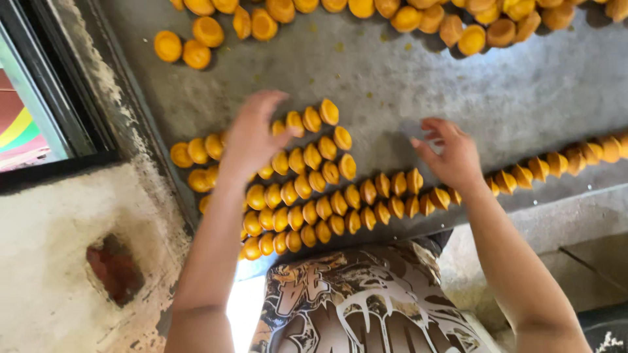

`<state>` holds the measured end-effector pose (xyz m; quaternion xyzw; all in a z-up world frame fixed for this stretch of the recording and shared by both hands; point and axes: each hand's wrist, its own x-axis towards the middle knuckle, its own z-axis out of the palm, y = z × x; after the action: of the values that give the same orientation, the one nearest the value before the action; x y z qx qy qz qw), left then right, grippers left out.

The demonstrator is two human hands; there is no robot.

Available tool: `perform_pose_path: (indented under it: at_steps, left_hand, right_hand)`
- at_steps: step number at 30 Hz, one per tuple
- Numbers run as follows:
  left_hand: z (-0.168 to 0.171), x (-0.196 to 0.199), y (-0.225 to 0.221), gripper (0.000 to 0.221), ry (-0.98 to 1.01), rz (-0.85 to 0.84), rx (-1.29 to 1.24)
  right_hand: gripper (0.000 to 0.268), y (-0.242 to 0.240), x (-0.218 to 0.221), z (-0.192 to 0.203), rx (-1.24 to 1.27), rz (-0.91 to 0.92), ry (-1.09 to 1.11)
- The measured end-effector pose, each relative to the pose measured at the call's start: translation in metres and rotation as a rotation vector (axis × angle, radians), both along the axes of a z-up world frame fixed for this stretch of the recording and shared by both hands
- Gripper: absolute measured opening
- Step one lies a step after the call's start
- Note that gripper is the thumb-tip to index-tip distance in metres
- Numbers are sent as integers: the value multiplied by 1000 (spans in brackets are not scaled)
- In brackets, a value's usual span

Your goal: The person organizes yellow baked goods into straight lines on a large metal surface by hand.

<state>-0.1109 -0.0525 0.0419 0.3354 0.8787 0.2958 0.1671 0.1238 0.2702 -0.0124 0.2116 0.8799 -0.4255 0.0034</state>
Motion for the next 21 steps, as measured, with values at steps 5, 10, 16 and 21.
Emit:
perform_pose_path:
  at_steps: [5,10,16,21]
  left_hand:
    - [-31,-108,-77,72,223,272,-164]
    - [-66,-181,-99,91,295,247,-346]
    - [-77,-191,-120,76,268,208,-404]
    - [-53,-144,-120,74,123,512,5]
  right_hand:
    - [49,-48,-160,-3,115,368,306]
    - [73,-99,-332,-3,332,534,73]
    - [32,-98,-340,-30,420,557,54]
    - [29,-52,-237,-38,138,293,198]
